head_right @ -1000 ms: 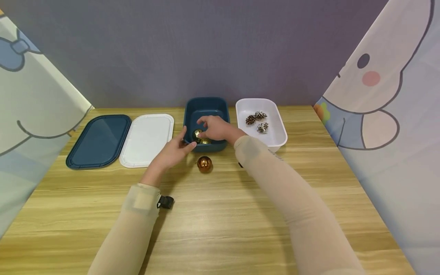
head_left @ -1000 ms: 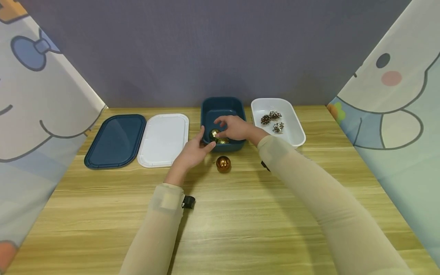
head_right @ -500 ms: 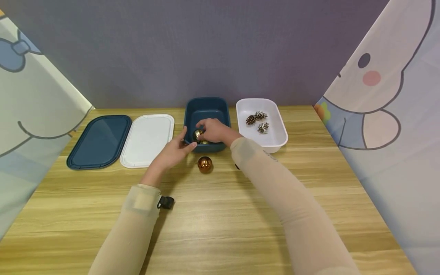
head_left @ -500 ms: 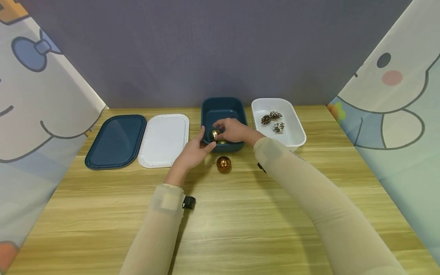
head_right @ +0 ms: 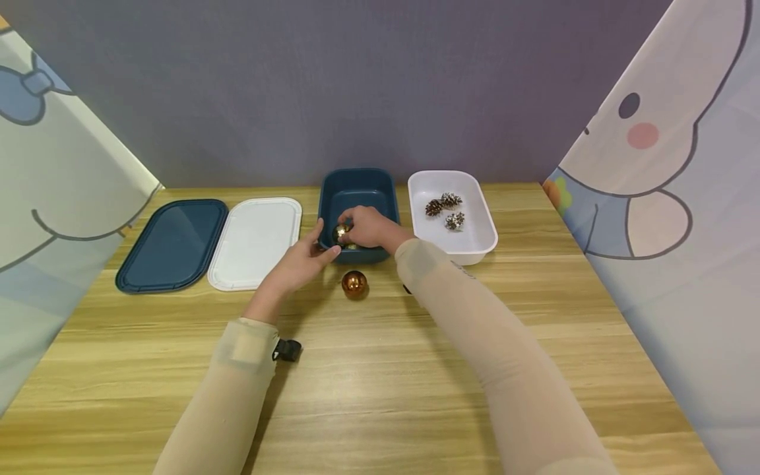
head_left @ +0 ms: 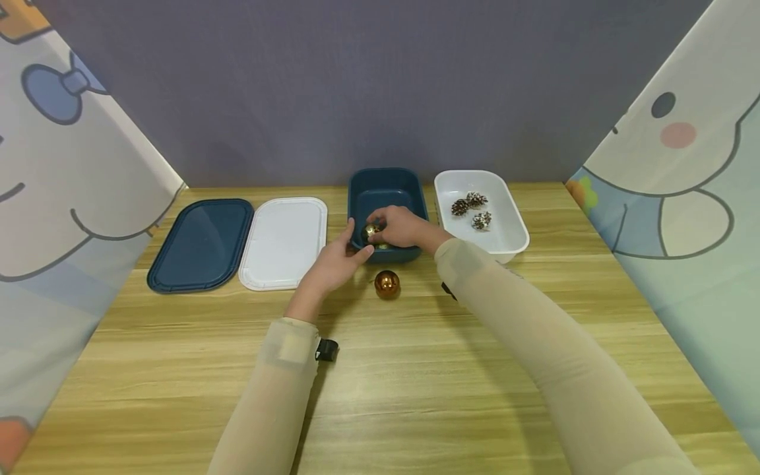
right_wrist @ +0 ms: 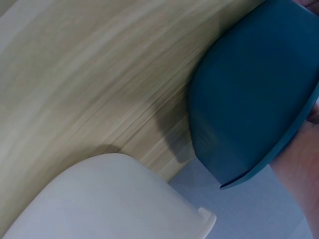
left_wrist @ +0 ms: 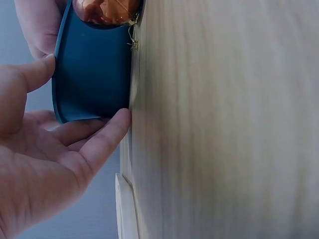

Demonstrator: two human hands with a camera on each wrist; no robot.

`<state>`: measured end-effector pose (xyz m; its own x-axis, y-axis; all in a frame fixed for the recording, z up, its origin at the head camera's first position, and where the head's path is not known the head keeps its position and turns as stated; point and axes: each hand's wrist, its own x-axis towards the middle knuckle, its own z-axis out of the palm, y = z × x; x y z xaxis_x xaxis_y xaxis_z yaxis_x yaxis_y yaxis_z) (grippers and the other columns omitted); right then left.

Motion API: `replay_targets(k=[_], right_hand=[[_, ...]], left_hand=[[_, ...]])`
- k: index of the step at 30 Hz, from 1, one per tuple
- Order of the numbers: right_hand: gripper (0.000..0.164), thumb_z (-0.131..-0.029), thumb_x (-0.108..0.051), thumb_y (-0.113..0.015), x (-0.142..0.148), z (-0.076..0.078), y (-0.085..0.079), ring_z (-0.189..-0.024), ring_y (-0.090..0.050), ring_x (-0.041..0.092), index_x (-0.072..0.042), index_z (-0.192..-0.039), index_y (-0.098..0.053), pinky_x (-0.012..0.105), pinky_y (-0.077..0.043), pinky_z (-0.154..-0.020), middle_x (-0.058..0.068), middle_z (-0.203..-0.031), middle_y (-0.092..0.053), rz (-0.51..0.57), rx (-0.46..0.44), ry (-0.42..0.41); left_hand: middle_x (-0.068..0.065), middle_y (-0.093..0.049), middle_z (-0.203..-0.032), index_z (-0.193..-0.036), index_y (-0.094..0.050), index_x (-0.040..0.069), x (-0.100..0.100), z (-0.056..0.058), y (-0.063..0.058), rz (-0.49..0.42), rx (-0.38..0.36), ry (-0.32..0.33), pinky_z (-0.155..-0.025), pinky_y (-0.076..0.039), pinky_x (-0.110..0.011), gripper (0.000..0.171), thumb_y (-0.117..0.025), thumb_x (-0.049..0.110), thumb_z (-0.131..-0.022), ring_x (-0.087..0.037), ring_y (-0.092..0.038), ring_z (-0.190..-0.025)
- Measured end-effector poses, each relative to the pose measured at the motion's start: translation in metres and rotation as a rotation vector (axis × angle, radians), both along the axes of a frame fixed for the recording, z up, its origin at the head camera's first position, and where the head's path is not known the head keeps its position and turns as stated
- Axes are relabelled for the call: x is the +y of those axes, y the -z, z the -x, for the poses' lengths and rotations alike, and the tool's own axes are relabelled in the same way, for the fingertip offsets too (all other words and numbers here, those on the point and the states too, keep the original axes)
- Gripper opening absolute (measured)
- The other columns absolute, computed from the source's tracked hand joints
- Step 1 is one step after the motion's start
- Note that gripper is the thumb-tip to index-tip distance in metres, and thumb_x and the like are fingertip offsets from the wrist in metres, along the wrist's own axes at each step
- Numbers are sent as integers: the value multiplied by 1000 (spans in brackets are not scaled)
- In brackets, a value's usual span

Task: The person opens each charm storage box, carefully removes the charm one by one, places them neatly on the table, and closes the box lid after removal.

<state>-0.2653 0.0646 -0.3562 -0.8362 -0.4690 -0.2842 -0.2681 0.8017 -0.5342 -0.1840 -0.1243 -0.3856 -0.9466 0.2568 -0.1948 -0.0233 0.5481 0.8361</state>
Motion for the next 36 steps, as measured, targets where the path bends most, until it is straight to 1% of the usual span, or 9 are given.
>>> replay_targets(k=[9, 13, 16, 21, 25, 30, 36], right_hand=[[55, -105, -33, -71, 0, -1, -2, -140, -59, 33, -15, -155, -55, 50, -50, -116, 15, -150, -63, 5, 7, 0], [56, -104, -33, -71, 0, -3, -5, -138, -59, 32, -16, -155, -55, 49, -52, -114, 14, -149, -62, 19, 7, 14], [57, -104, -34, -72, 1, -3, -8, -140, -58, 31, -17, -155, -55, 50, -51, -115, 13, -150, -61, 21, 11, 32], [57, -104, -36, -72, 4, -3, -12, -145, -54, 31, -18, -154, -55, 51, -48, -118, 13, -153, -59, 15, 31, 54], [56, -103, -35, -73, 5, -2, -15, -143, -55, 32, -17, -153, -56, 51, -49, -117, 13, -151, -60, 27, 58, 61], [54, -103, -35, -73, 7, -2, -17, -136, -59, 32, -16, -151, -57, 50, -51, -113, 13, -147, -63, 60, 89, 72], [51, -102, -34, -75, 8, -3, -17, -135, -60, 31, -18, -147, -60, 51, -52, -112, 12, -146, -63, 163, 94, 105]], left_hand=[[-19, -54, -159, -172, 0, 23, -1, -1, -1, -2, 2, 3, -119, -47, -54, 88, -57, 46, -110, -33, -56, -146], [-19, -54, -160, -172, 0, 23, -1, -1, -2, -2, -4, -1, -119, -47, -55, 88, -57, 46, -110, -33, -56, -146], [-20, -53, -160, -173, 0, 22, -1, -1, -2, 0, -1, -2, -120, -46, -54, 88, -57, 46, -110, -33, -55, -147], [-20, -54, -160, -173, -1, 21, 0, 0, -1, 6, 3, -4, -120, -46, -54, 88, -57, 46, -110, -33, -54, -148], [-19, -55, -159, -173, -1, 20, -1, 0, -1, 8, 7, -5, -119, -47, -54, 88, -57, 46, -110, -33, -55, -147], [-19, -55, -159, -173, -1, 21, -1, 0, 0, 6, 7, -3, -120, -46, -54, 88, -57, 47, -110, -34, -55, -147], [-20, -55, -159, -173, 0, 22, -1, -2, 0, 1, 2, 1, -119, -47, -56, 89, -57, 48, -110, -35, -56, -146]])
